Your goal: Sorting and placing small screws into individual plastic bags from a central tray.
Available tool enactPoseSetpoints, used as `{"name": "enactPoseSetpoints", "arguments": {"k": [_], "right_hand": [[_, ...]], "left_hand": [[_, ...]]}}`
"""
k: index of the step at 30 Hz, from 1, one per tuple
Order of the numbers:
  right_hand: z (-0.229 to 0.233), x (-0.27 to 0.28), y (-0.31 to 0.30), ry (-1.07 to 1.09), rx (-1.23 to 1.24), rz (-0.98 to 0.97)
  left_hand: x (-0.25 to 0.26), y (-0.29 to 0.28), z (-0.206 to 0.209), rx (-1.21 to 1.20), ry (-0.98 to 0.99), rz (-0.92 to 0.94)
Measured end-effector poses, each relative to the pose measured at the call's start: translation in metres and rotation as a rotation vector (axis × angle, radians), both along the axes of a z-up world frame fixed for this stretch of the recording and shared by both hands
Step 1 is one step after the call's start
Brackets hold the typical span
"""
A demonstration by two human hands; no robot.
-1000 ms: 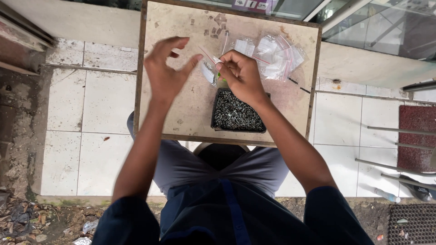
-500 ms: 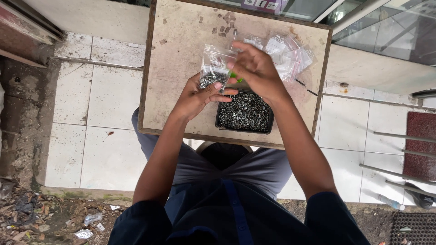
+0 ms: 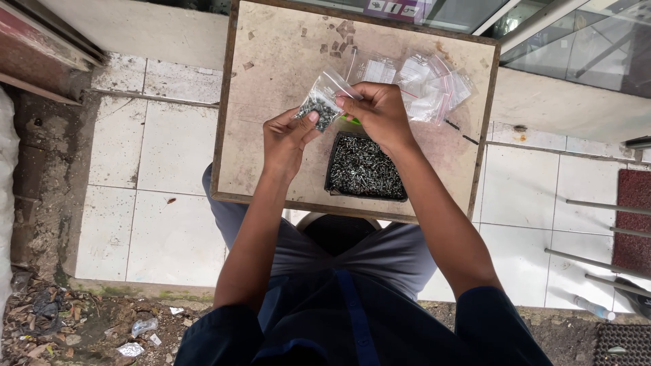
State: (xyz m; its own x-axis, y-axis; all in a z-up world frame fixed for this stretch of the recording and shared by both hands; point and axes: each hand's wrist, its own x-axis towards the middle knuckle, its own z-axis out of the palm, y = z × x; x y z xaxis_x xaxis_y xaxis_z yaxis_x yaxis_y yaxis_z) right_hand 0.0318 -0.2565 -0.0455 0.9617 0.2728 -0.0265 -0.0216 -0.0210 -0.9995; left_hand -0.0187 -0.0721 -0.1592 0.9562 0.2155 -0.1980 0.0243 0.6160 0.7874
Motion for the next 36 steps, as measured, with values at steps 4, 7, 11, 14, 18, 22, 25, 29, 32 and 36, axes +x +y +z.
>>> {"name": "enactPoseSetpoints", "arguments": {"k": [4,7,11,14,18,22,25,29,32,36], "right_hand": [[-0.017,0.004,0.002,0.02,-0.003,0.003],[-0.031,0.005,-0.014,-0.072,-0.108,0.013],[-0.079,0.007,-0.047,-0.279,-0.363,-0.081],[-0.102,-0.002,-0.055,-0.419,-0.451,-0.181],[-0.084,-0.023,-0.05,-0.602,-0.539,-0.078],[-0.087,-0.026,-0.048,-0.665,-0.518,-0.093],[-0.086,-0.029,-0.048,-0.632,-0.503,-0.117],[-0.092,-0.03,-0.047,-0.702,-0.546,-0.109],[-0.1,-0.029,-0.047,-0.772,-0.607,-0.115],[-0.107,-0.03,-0.045,-0.907,-0.666,-0.151]], "left_hand": [[0.009,-0.015,0.018,-0.105,0.015,0.122],[0.022,-0.008,-0.001,-0.16,0.12,0.233],[0.047,0.01,-0.028,-0.187,0.35,0.338],[0.068,0.014,0.014,-0.165,0.356,0.404],[0.098,0.03,0.041,-0.266,0.356,0.429],[0.076,0.033,0.068,-0.101,0.461,0.249],[0.062,0.045,0.026,0.142,0.422,0.214],[0.056,0.056,-0.04,1.503,-0.094,0.366],[0.059,0.045,-0.045,1.915,-0.28,0.165],[0.086,0.044,-0.053,1.968,-0.259,0.019]]}}
